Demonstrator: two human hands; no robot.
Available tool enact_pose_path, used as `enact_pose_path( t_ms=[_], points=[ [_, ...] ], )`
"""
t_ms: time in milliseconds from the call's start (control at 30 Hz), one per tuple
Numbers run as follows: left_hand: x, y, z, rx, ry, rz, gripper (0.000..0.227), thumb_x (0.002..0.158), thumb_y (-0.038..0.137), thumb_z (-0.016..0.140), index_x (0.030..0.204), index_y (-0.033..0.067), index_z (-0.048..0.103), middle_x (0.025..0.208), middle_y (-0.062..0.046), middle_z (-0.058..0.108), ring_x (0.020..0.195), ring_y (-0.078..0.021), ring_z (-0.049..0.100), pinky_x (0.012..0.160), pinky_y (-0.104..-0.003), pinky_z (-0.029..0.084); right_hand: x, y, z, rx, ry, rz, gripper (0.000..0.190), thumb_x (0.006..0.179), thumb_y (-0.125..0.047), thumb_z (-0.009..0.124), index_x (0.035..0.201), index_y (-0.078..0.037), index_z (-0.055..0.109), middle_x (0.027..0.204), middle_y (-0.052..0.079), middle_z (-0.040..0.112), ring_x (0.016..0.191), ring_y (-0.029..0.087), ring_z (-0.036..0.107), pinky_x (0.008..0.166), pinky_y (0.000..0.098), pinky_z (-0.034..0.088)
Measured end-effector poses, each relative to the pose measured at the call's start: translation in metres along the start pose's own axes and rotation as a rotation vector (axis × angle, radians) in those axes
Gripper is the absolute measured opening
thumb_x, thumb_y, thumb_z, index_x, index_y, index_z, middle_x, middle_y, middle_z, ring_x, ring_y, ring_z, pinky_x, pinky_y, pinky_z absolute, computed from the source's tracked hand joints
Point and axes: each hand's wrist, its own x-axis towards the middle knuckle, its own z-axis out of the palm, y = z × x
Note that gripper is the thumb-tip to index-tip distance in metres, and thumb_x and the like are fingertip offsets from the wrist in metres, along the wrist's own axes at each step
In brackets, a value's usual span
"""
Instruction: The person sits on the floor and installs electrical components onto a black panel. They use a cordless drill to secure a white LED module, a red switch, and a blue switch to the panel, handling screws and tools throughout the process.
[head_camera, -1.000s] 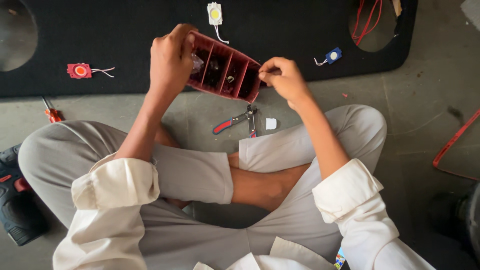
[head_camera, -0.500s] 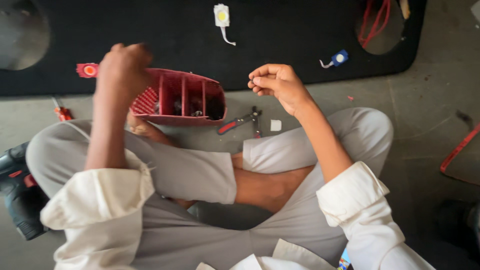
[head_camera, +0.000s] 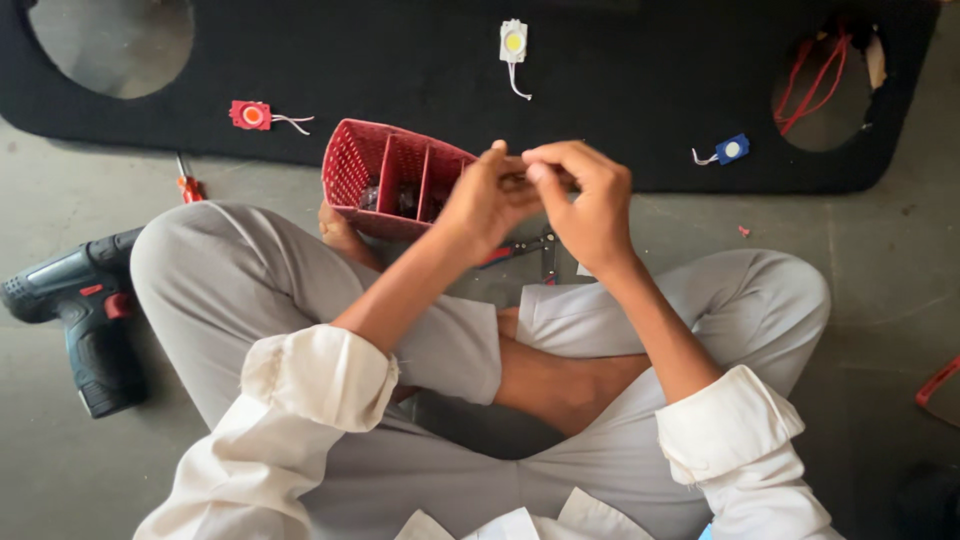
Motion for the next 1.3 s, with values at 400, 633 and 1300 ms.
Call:
enact_pose_path(
  t_ms=[400, 633, 1300],
  points=[
    [-0.013, 0.092, -0.028, 0.503, 0.296, 0.490, 0.020, 0.101, 0.014, 0.043, 0.112, 0.0063, 0.058, 0.080, -0.007, 0.067, 0.060, -0.0104, 0.052, 0.054, -0.026, 0.043, -0.042, 0.082, 0.087, -0.338, -0.315, 0.153, 0.014, 0.076, -0.014, 0.077, 0.089, -0.010, 0.077, 0.110, 0.019, 0.063, 0.106, 0.037, 0.059, 0.088, 0.0475, 0.053],
    [-0.010, 0.085, -0.013, 0.450, 0.276, 0.353, 0.022, 0.090, 0.011, 0.044, 0.100, 0.0030, 0.062, 0.080, -0.009, 0.067, 0.060, -0.0129, 0.055, 0.054, -0.027, 0.047, -0.012, 0.119, 0.115, -0.580, -0.593, 0.356, 0.029, 0.069, -0.011, 0.073, 0.096, 0.000, 0.070, 0.110, 0.022, 0.066, 0.101, 0.044, 0.065, 0.085, 0.0520, 0.055],
    [-0.015, 0.085, -0.009, 0.370, 0.166, 0.311, 0.029, 0.099, 0.024, 0.045, 0.097, -0.0005, 0.061, 0.095, -0.016, 0.070, 0.085, -0.0249, 0.073, 0.083, -0.037, 0.064, 0.013, 0.077, 0.060, -0.204, -0.593, 0.084, 0.014, 0.062, -0.014, 0.086, 0.070, -0.012, 0.075, 0.098, 0.010, 0.065, 0.101, 0.030, 0.063, 0.088, 0.0402, 0.052]
  ],
)
